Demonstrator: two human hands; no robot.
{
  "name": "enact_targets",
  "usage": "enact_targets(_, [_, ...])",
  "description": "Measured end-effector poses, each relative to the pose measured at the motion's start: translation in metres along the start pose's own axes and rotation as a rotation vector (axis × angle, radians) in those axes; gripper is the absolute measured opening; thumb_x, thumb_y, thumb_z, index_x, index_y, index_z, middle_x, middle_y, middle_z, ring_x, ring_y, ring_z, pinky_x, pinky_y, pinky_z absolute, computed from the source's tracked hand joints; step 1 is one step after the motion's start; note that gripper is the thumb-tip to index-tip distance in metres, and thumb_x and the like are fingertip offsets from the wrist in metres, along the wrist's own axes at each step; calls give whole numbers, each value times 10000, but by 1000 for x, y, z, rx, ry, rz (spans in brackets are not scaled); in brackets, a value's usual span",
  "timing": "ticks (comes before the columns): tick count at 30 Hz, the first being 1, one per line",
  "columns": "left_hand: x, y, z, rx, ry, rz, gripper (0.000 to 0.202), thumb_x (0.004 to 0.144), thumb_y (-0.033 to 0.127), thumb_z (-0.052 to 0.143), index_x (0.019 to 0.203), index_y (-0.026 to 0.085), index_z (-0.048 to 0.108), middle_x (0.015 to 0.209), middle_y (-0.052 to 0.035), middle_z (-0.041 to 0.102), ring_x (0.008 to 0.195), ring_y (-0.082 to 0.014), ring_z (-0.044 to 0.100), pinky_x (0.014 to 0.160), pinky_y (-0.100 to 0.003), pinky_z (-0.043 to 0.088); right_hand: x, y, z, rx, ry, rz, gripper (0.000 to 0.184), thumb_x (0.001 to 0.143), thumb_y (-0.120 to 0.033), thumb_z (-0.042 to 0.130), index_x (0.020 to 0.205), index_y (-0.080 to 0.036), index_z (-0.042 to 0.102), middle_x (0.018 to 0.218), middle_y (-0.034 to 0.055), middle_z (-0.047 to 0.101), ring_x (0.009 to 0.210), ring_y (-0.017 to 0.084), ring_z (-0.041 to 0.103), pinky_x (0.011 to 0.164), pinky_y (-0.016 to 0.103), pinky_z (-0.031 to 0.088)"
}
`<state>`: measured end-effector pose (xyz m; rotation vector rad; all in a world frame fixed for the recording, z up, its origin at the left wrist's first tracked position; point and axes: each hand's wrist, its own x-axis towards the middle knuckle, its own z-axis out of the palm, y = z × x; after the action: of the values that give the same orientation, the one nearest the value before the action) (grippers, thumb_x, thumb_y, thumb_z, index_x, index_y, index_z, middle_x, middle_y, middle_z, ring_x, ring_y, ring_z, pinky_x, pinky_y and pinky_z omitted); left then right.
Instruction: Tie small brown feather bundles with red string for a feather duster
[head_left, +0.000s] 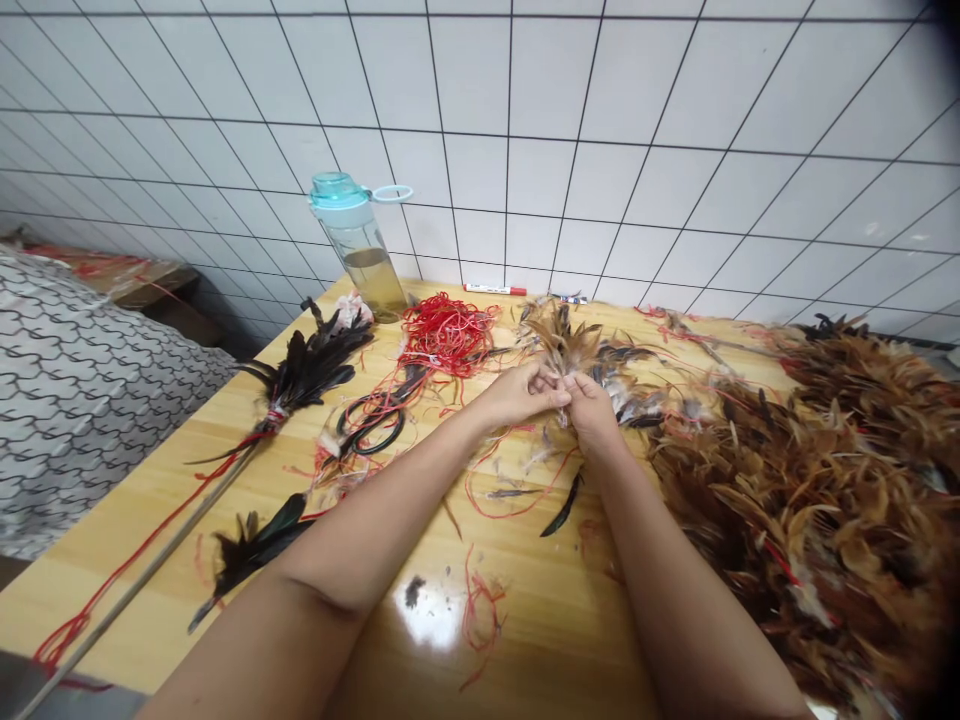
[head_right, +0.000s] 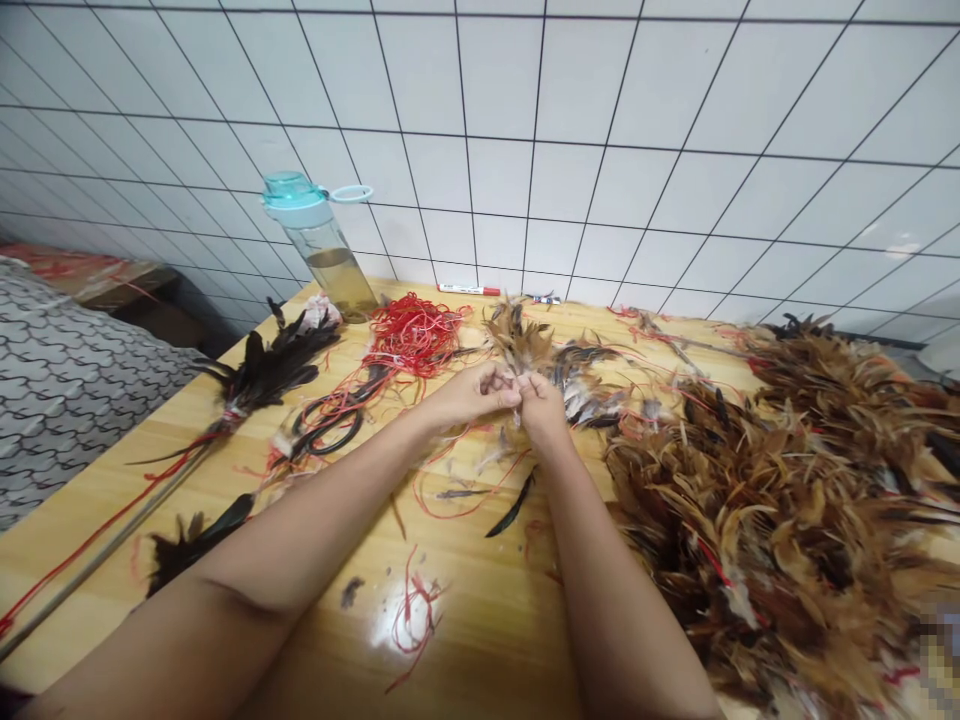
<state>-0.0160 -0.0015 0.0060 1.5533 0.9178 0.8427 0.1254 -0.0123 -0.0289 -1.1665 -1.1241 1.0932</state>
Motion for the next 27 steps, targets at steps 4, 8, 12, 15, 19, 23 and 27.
enact_targets(4, [-3,0,10,-59,-61,-80,354,660,340,737,868,126,546,704,19,553,625,-74,495,621,-212,390,-2,-7,3,107,60,44,333,657,-487,659,601,-196,509,556,-48,449,534,96,386,516,226,323])
enact_targets(8, [-5,0,14,-112,-89,-68,260,668,279,702,792,132,528,658,40,530,593,-63,469,595,-199,363,-3,-10,3,98,110,29,317,665,-481,647,604,-193,529,527,-50,431,516,92,359,487,222,281])
enact_targets(12, [-5,0,12,-125,-98,-63,195,695,282,660,764,119,577,653,27,531,589,-62,456,587,-198,345,-2,-11,2,104,178,45,342,656,-512,645,614,-194,527,501,-62,402,479,81,312,462,223,240])
enact_targets(15, [-4,-1,9,-113,-100,-81,204,703,302,651,769,116,600,647,20,530,579,-66,447,578,-202,336,-1,-11,2,123,208,50,362,668,-528,644,611,-197,508,491,-67,377,465,76,287,450,222,223])
enact_targets(19, [-3,-4,7,-64,-95,-77,216,702,318,646,782,121,605,660,11,547,585,-76,458,587,-211,347,-1,-11,2,154,206,62,383,701,-537,642,617,-202,475,496,-73,352,447,69,270,430,218,205])
enact_targets(23, [-2,-5,2,31,-76,-44,217,708,336,627,769,128,612,685,1,558,605,-83,455,590,-212,344,1,-10,0,188,211,49,384,715,-528,649,628,-204,462,526,-68,373,458,66,290,423,207,221])
enact_targets(27, [-2,-5,-4,117,-21,-23,213,731,345,597,765,136,620,652,15,528,589,-82,419,565,-204,311,3,-7,-2,146,216,41,383,722,-540,632,637,-205,466,525,-68,368,468,71,293,415,208,221])
